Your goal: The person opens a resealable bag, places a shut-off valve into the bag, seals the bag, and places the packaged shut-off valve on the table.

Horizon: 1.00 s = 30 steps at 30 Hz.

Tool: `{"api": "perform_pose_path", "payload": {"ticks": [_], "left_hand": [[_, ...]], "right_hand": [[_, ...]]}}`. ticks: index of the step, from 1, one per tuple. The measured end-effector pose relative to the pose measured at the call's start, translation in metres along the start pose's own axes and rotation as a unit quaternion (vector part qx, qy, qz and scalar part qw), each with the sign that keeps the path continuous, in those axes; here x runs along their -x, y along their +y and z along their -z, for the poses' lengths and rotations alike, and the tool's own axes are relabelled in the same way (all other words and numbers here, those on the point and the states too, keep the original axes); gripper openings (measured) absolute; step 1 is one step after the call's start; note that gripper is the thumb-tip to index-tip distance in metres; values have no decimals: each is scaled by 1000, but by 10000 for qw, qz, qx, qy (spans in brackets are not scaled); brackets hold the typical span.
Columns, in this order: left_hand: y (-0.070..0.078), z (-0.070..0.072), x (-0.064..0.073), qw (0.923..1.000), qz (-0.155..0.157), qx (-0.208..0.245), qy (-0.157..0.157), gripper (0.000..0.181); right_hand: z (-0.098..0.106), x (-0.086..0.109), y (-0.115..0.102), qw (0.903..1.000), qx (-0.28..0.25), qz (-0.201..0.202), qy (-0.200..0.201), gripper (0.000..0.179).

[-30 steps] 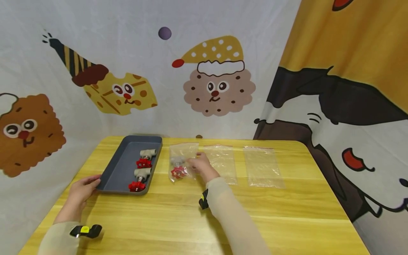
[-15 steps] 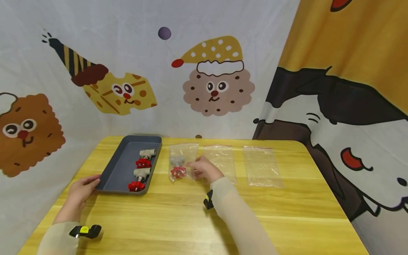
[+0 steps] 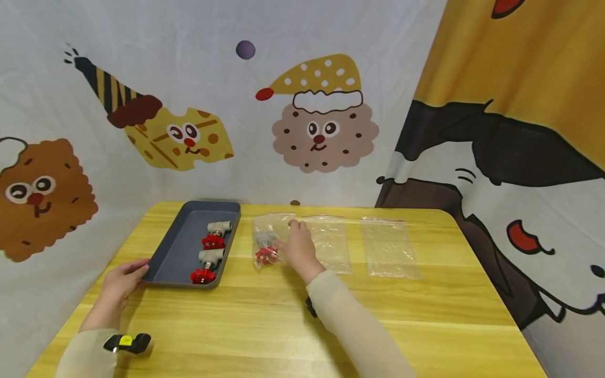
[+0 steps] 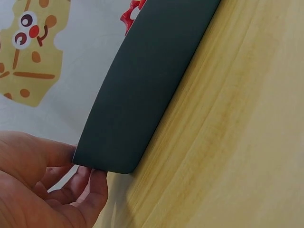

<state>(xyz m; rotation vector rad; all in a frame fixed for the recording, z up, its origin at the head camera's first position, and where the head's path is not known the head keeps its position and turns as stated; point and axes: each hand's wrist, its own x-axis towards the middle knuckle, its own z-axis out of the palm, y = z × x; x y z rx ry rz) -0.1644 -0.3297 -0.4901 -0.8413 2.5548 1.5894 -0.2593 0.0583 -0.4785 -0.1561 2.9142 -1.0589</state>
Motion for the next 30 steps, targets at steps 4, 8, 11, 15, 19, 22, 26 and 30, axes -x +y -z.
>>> {"api": "perform_pose_path", "payload": {"ticks": [4,8,11,15,19,22,26,30], "left_hand": [[1,0,0,10000,-31,-43,0,43],[1,1,1,9999,-88,-55,2,43],[1,1,1,9999,-75,-94,8,43],[0,1,1,9999,-77,-79,5,43],[-1,0,1,10000,-81,-34,33,42],[-1,-1,0,10000,-62,-45,59,42],[-1,-1,0,9999,-71,-54,50,42],[-2,-1,-1,10000,-75,-43,17,43]], "right_hand": [[-3,18,-14,9760,1491,1513,478,36],[-15,37,-26,9147,2958,2715,468,26],[-26,45,-32,8744,3813,2982,327,25],[-37,48,-37,8349,4648,2940,210,8],[-44,45,-40,8121,5054,2914,113,6],[-48,42,-42,8115,5084,2881,22,9],[-50,39,-46,8152,5019,2889,22,13],[-48,36,-54,8197,4945,2888,105,11]]}}
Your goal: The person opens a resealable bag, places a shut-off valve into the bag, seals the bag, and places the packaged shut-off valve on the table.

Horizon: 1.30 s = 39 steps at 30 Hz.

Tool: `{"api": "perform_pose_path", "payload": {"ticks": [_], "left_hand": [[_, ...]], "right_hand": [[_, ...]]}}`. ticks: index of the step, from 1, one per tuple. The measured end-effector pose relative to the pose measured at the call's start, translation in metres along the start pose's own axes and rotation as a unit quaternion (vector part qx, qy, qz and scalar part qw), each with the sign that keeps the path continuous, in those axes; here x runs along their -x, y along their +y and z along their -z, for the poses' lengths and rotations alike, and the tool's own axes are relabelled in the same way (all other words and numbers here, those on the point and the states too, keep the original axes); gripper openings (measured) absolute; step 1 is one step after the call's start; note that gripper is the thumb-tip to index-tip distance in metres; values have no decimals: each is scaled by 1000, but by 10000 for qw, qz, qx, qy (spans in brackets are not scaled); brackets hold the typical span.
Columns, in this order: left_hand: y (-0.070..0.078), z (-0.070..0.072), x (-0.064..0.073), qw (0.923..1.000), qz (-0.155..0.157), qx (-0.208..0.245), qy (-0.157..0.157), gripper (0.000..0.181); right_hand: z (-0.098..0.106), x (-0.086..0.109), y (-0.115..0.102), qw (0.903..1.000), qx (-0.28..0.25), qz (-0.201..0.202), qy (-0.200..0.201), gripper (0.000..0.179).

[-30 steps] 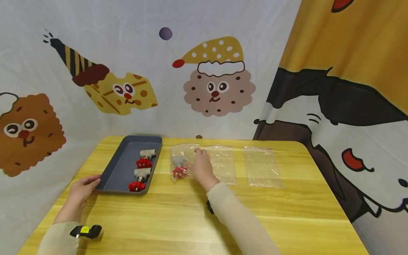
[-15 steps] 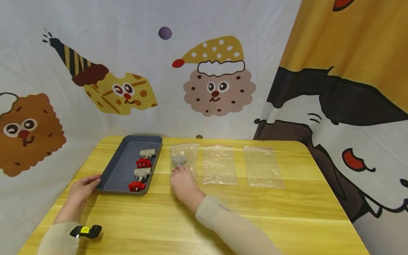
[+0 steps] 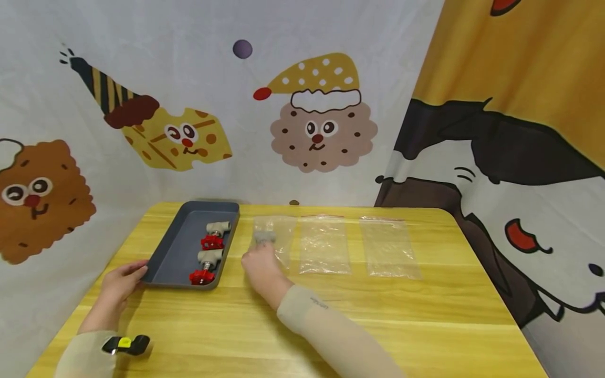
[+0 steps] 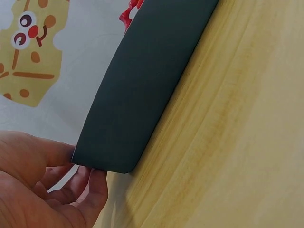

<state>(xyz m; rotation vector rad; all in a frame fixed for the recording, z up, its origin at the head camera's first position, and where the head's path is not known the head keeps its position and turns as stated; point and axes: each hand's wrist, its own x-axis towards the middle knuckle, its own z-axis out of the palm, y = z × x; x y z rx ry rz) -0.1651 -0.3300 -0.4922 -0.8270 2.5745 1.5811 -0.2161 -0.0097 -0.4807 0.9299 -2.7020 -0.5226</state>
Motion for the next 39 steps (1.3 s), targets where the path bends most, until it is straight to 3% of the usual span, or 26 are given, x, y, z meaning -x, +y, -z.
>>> {"api": "perform_pose_path", "payload": {"ticks": [6,13,19,22,26,32,39], "left_hand": [[-1,0,1,10000,34,-6,74,42],[-1,0,1,9999,36,-37,118,42],[1,0,2,10000,8,-28,83,43],[1,0,2,10000,-13,-36,84,42],[0,-1,2,9999,-22,-54,86,42],[0,-1,1,10000,10,-9,18,43],[0,-2,1,10000,42,25,64,42]], "right_hand": [[10,-12,-7,9995,-158,-121,-232,12],[7,-16,-18,9987,20,33,-509,15],[2,-11,-19,9951,-462,-307,-823,30],[2,-8,-13,9934,-592,-539,-823,47],[3,0,1,9896,-1048,-699,-696,53],[-1,16,34,9660,-2309,-1139,-217,44],[-20,42,83,9372,-2871,-1865,-663,43]]}}
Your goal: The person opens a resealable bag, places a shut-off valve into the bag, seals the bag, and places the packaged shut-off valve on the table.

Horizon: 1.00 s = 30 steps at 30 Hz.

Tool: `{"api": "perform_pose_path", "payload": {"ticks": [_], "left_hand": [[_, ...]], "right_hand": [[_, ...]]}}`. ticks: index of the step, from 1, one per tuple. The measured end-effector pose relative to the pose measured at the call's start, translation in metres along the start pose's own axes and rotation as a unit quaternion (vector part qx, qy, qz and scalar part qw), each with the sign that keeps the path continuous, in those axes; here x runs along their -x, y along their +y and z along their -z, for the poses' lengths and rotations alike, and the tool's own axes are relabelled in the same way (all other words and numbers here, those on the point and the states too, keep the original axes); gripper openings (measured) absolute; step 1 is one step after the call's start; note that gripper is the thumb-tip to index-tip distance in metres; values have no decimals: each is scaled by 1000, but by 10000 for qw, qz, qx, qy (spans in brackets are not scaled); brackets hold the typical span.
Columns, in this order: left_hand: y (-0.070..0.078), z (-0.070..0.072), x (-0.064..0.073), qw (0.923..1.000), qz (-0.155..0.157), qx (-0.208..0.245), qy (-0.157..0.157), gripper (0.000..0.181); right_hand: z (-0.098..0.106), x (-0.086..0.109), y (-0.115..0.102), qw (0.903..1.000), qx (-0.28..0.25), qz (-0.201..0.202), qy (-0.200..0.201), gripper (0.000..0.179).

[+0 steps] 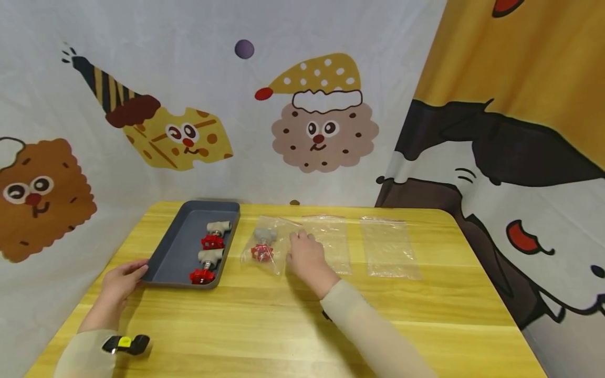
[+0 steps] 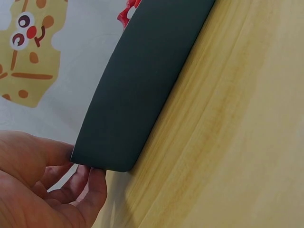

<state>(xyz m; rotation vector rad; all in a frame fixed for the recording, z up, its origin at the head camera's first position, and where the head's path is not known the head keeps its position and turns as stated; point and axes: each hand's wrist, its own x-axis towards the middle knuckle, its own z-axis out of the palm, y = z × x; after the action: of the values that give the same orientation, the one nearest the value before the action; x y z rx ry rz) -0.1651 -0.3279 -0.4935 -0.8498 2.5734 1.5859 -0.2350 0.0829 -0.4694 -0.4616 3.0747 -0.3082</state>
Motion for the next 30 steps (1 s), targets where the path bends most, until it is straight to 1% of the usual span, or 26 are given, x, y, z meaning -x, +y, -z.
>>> {"api": "perform_pose_path", "payload": {"ticks": [2,6,11,16,19,22,24,26,29,30], "left_hand": [[0,1,0,10000,-8,29,-23,43],[-1,2,1,10000,-13,26,-6,43],[0,0,1,10000,-5,-24,4,41],[0,0,1,10000,8,1,-13,42],[0,0,2,10000,30,17,-40,42],[0,0,2,10000,22,19,-70,42],[0,1,2,10000,5,14,-82,43],[0,1,1,10000,-2,32,-93,44],[0,1,1,10000,8,48,-76,43],[-1,0,1,10000,23,63,-70,42]], "right_hand": [[0,3,15,9997,21,-187,-163,46],[-1,8,39,9976,106,-429,-527,52],[1,11,65,9945,127,-725,-745,53],[6,10,90,9925,-297,-991,-646,57],[9,7,105,9879,-719,-1214,-649,63],[13,4,118,9773,-1285,-1487,-796,68],[15,2,125,9643,-1810,-1700,-925,70],[17,1,131,9531,-2204,-1807,-1019,70],[18,-2,137,9384,-2622,-1955,-1115,68],[18,-3,139,9345,-2713,-2002,-1145,64]]}}
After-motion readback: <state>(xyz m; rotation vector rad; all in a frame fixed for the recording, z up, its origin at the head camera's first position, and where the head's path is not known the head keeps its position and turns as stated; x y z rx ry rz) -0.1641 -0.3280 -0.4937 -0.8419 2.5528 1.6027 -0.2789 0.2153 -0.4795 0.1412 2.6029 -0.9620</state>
